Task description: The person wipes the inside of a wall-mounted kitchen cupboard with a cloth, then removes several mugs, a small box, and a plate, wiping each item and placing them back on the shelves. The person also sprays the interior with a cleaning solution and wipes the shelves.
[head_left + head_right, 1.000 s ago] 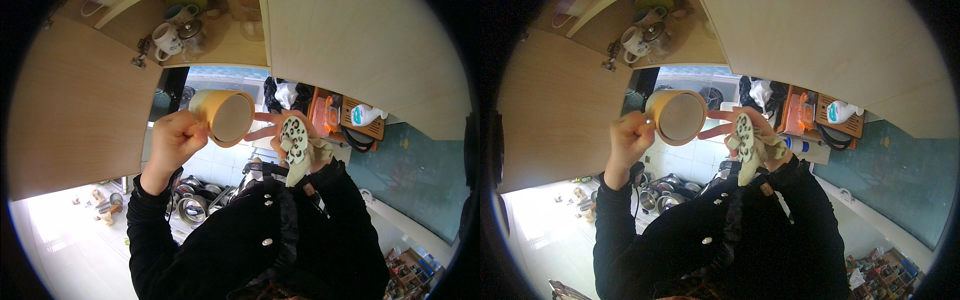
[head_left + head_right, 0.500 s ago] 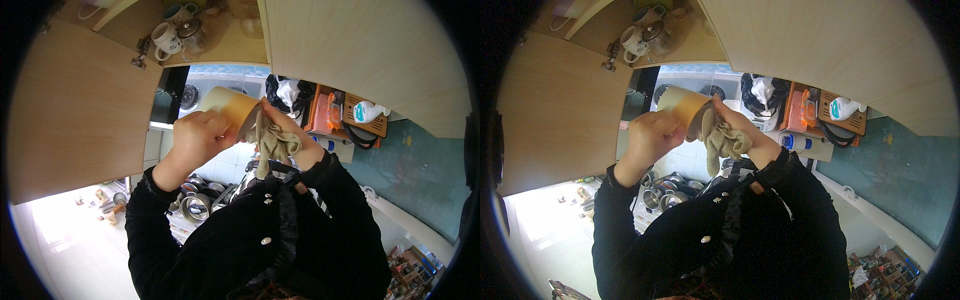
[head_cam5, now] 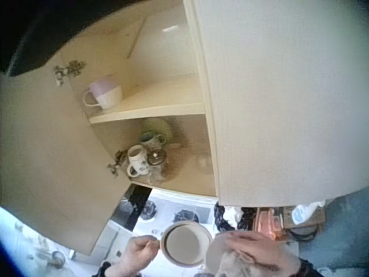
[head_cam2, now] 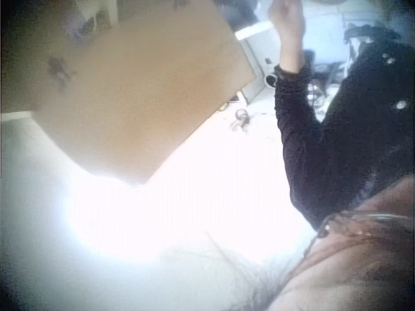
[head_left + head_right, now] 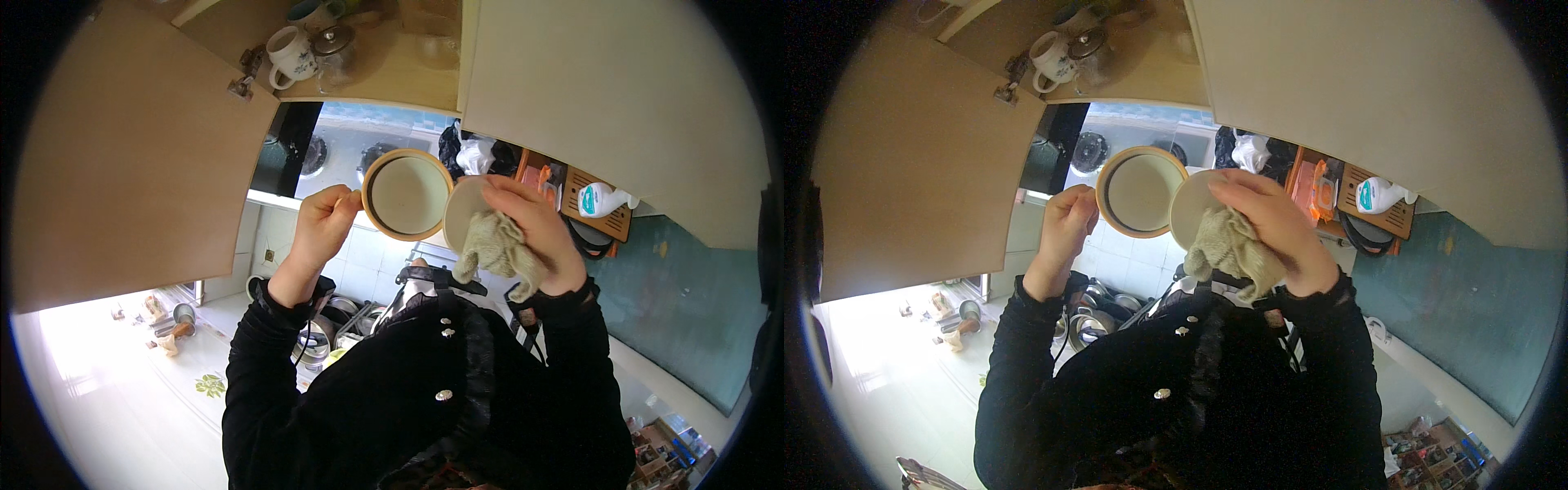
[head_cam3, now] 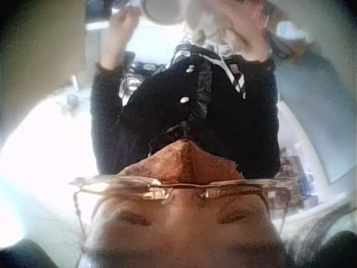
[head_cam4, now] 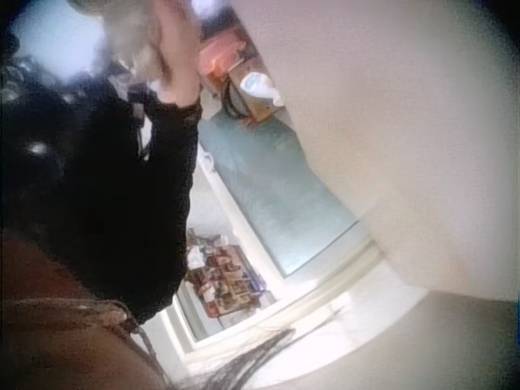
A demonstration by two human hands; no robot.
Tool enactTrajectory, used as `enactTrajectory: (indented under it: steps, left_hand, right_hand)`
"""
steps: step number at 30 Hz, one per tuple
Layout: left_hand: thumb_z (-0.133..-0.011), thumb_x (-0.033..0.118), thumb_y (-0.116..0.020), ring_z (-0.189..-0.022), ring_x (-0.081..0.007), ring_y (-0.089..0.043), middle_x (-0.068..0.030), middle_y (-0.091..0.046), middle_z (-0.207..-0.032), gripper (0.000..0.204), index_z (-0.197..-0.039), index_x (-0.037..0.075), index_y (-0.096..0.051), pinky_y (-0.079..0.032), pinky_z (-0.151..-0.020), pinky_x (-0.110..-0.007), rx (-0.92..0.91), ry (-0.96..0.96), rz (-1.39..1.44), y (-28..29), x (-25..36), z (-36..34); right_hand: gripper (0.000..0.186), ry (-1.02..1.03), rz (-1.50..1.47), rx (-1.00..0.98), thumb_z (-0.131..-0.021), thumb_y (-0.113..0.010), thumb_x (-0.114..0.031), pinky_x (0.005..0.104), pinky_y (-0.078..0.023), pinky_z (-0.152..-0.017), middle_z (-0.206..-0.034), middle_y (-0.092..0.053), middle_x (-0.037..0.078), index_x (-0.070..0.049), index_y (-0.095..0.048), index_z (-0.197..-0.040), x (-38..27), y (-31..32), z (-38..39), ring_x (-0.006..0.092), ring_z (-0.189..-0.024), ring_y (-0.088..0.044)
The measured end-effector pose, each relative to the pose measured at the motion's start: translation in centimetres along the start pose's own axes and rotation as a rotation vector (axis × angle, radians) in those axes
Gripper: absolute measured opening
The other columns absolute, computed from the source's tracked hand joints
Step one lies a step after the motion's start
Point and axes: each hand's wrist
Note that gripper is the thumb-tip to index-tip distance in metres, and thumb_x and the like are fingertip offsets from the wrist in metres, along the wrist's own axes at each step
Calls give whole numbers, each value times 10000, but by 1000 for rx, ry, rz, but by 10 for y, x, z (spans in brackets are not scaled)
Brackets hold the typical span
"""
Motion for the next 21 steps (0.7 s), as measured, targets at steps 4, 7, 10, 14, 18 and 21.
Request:
enactTrajectory:
  steps: [4,7,10,14,18,21]
  left_hand:
    - [-941,178,-565,-542,-31,-379,51,-472,-586,277,-728,5,-607,-296,-492,-223,-44,69,176,0,-3,5]
    - [-936,178,-565,-542,-30,-380,53,-473,-588,280,-718,10,-613,-299,-492,-222,-74,88,197,-1,-4,5]
    - [-929,172,-567,-553,-34,-383,52,-469,-586,279,-705,11,-610,-309,-498,-225,-67,131,176,-2,-6,4]
    - [-920,174,-575,-583,-40,-397,49,-469,-593,285,-692,6,-606,-332,-523,-229,-70,81,146,-1,-6,4]
    - [-914,182,-583,-597,-42,-405,44,-475,-598,283,-701,-2,-617,-341,-535,-230,-57,89,135,-1,-4,6]
    - [-911,189,-583,-585,-42,-400,38,-476,-593,283,-714,-9,-628,-334,-526,-232,-35,88,163,-3,-4,6]
  right_hand:
    - [233,298,353,-55,-884,-595,-94,273,-524,-756,-1078,-648,73,-25,-666,-1095,-9,0,7,142,-880,-639]
    - [296,765,790,-88,-781,-627,23,301,-521,-781,-1145,-632,72,-76,-710,-1047,-6,-4,3,181,-947,-627]
    - [366,1084,1104,-109,-695,-660,56,328,-514,-786,-1155,-623,71,-115,-733,-1010,-3,-10,-3,234,-970,-611]
    - [345,1280,1242,-92,-662,-713,-39,336,-500,-718,-1029,-614,58,-140,-738,-990,0,-17,-11,238,-919,-595]
    - [339,1287,1353,-16,-600,-720,-73,343,-457,-694,-953,-606,26,-142,-754,-930,7,-24,-11,219,-882,-593]
    - [325,1266,1470,-40,-612,-716,-79,335,-451,-673,-952,-603,10,-147,-753,-927,7,-26,-13,200,-874,-587]
Point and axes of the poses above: each hand's wrist, its own z-axis away from the middle knuckle, its own y-axis out of the back of the hand, x = y × z
